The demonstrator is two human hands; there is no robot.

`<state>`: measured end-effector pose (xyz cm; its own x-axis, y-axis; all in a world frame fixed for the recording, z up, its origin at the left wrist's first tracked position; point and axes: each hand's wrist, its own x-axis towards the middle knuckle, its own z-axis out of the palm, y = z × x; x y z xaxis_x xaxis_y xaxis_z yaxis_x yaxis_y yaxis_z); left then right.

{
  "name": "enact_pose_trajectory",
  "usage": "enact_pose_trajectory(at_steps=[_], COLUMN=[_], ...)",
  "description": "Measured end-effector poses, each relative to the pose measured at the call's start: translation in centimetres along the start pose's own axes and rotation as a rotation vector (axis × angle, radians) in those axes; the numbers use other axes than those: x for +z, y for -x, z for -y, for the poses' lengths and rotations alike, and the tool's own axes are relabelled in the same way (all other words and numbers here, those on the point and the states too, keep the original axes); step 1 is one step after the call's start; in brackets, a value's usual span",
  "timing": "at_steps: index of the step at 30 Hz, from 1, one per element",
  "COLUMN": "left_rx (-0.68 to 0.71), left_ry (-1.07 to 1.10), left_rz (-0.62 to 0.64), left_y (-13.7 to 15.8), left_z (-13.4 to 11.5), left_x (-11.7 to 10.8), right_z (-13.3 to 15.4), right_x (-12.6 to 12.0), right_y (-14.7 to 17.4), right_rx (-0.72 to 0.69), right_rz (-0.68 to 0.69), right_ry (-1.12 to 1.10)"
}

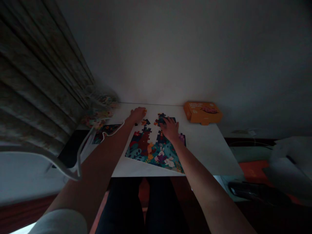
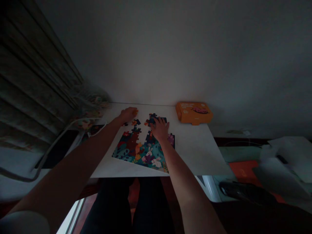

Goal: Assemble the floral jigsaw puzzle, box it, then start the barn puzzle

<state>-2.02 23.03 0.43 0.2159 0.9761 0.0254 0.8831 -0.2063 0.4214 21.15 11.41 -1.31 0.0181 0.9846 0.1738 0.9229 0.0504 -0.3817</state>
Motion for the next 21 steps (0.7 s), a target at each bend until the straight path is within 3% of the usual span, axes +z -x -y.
enact_pose_trajectory(at_steps=[5,9,12,17,21], left_rx=[-0.111,-0.122,-0.099,0.052,0.159], left_ry=[-0.034,-0.007,0.017,0.021,-0.081], left_rz=[0.093,0.172,0.154,-0.026,-0.001], left_y=[-1.9,-2.4,-2.2,0.2,4.0], left_z=[0.2,0.7,0.7,-0.4,-1.0], left_x=[-1.0,-1.7,-2.0,-1.8,-1.2], right_z=[0.2,0.3,0.2,0.1,0.0], right_x=[-0.4,-0.5,-0.4,-0.4,-0.3], right_y=[0.1,-0.1,-0.5,-0.9,-0.7], right_rx=[-0.097,-0.153,-0.193,-0.218,-0.200], right_rz=[0.063,0.100,0.131,0.132,0.104], right_ry=[-0.001,-0.011,-0.013,-0.046,-0.139])
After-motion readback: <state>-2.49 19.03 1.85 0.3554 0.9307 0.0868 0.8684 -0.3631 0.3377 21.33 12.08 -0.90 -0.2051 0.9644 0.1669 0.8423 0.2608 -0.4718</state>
